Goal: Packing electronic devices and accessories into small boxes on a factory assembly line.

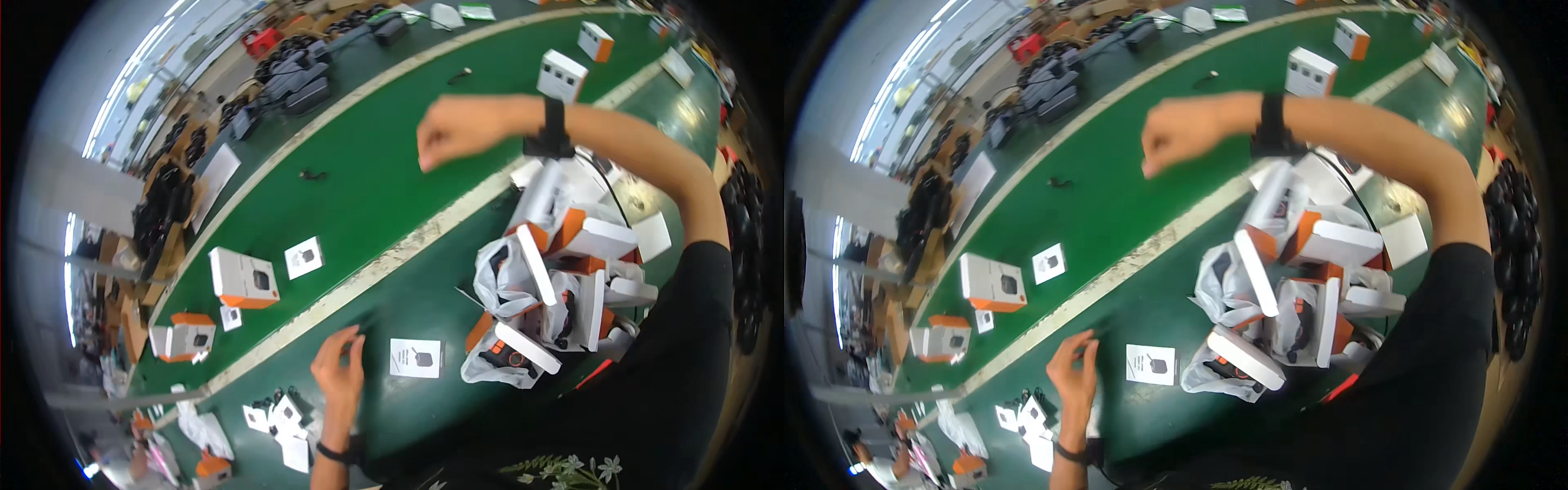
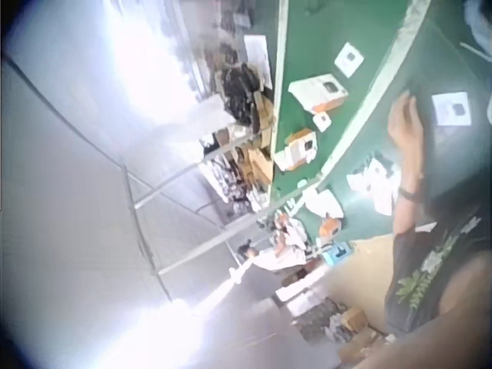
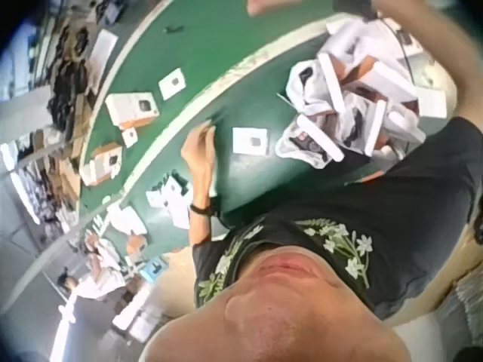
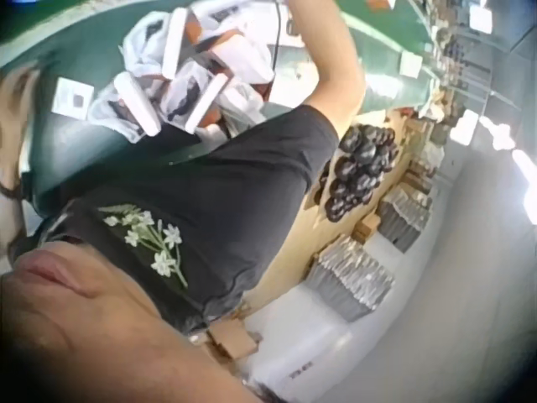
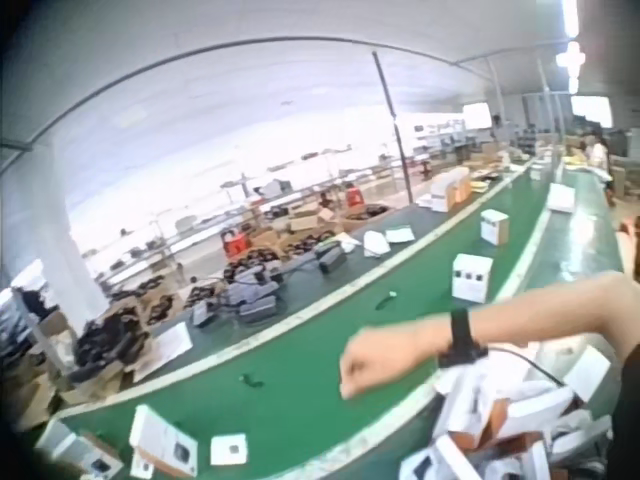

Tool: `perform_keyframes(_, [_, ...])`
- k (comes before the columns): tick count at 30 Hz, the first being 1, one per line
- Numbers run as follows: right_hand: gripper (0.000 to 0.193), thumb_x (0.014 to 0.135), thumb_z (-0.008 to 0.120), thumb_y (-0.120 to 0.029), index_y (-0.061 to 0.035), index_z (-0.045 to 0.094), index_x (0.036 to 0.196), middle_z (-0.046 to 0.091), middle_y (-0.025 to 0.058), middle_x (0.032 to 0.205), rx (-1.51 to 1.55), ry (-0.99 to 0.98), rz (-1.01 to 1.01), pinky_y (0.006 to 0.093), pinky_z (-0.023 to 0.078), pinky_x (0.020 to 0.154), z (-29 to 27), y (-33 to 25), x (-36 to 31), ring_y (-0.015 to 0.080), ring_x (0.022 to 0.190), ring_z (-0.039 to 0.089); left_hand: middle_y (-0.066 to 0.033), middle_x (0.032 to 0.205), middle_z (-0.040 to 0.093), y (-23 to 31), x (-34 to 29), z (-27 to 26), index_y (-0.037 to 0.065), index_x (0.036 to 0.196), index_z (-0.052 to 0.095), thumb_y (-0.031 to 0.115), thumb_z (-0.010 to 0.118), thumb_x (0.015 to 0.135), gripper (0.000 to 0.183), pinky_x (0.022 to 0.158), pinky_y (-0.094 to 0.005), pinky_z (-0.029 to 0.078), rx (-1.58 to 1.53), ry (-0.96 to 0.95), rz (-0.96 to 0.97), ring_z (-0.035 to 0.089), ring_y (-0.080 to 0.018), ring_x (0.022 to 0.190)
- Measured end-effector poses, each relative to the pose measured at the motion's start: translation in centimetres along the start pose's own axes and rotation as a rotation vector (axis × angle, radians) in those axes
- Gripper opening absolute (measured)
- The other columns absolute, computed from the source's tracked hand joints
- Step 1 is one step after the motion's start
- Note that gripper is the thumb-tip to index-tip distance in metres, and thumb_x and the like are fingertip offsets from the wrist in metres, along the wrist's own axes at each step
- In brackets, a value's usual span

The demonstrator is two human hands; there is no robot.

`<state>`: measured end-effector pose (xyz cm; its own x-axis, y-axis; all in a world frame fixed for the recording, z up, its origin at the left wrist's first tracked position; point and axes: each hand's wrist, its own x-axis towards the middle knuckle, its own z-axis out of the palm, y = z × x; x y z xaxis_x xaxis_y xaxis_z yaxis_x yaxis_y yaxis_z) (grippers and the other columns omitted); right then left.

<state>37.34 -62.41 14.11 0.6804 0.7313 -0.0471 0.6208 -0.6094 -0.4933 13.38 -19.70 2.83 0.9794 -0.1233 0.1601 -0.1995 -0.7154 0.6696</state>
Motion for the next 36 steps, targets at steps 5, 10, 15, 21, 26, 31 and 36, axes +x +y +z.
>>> perform_keyframes(5, [0.05,0.108,0.071,-0.049,-0.0006,0.079,0.102,0.076,0.0046,0.088,0.088,0.292,0.109,0.0353,0.056,0.072,-6.2,4.9,0.2,0.0148,0.08,0.068,-0.0164,0.169,0.054,3.1,-4.5,0.2,0.014,0.149,0.071,0.037,0.085,0.093,0.063,0.125,-0.0601,0.04,0.338,-0.607,0.539,0.05,-0.0411,0.155])
perform_keyframes(10, [0.049,0.106,0.072,-0.05,-0.0017,0.081,0.101,0.079,0.0092,0.091,-0.166,0.184,0.216,0.0387,0.059,0.074,-9.5,6.9,-4.5,0.0213,0.081,0.073,-0.0184,0.16,0.061,-2.3,-6.4,-3.3,0.013,0.144,0.073,0.032,0.082,0.095,0.053,0.118,-0.0594,0.046,0.548,-0.431,0.457,0.058,-0.0424,0.146])
perform_keyframes(15, [0.045,0.094,0.084,-0.035,-0.0011,0.079,0.123,0.081,0.0226,0.115,-0.484,-0.047,0.501,0.0502,0.06,0.095,-8.1,15.6,-6.9,0.0423,0.107,0.077,-0.0152,0.099,0.078,-3.2,-4.2,-11.2,0.002,0.095,0.08,0.019,0.082,0.092,0.018,0.086,-0.0524,0.055,0.78,-0.17,0.323,0.073,-0.0396,0.095])
perform_keyframes(21, [0.088,0.089,0.083,-0.017,-0.0117,0.041,0.166,0.045,0.018,0.169,-0.582,0.003,0.517,0.0578,0.053,0.118,-4.6,24.3,-4.1,0.0456,0.147,0.053,-0.0141,0.101,0.078,3.8,11.5,-5.5,0.005,0.107,0.08,0.023,0.082,0.097,0.021,0.084,-0.0486,0.059,0.394,-0.17,0.481,0.074,-0.037,0.096])
perform_keyframes(26, [0.108,0.088,0.073,-0.005,-0.0156,0.015,0.179,0.013,0.0162,0.187,-0.549,-0.003,0.406,0.0601,0.041,0.13,-3.3,29.2,-2.0,0.047,0.167,0.026,-0.0214,0.163,0.052,-1.5,26.9,4.7,0.009,0.156,0.055,0.03,0.072,0.105,0.058,0.117,-0.0517,0.051,0.428,-0.189,0.47,0.053,-0.0463,0.145])
perform_keyframes(31, [0.086,0.088,0.064,0.007,-0.0117,0.041,0.169,0.045,0.0204,0.169,-0.54,0.155,0.349,0.0558,0.04,0.128,-1.8,32.0,-0.9,0.0492,0.15,0.048,-0.0223,0.167,0.047,-4.5,33.0,10.8,0.01,0.159,0.054,0.03,0.072,0.105,0.06,0.122,-0.054,0.047,0.632,0.209,0.472,0.047,-0.0488,0.15])
perform_keyframes(36, [0.024,0.092,0.063,-0.003,-0.0011,0.063,0.116,0.068,0.021,0.117,-0.618,0.106,0.455,0.0564,0.055,0.099,-2.5,29.4,-2.4,0.0474,0.113,0.066,-0.0197,0.147,0.062,-5.4,31.9,7.7,0.012,0.148,0.068,0.03,0.08,0.1,0.053,0.119,-0.0538,0.05,0.328,-0.05,0.373,0.056,-0.0449,0.137])
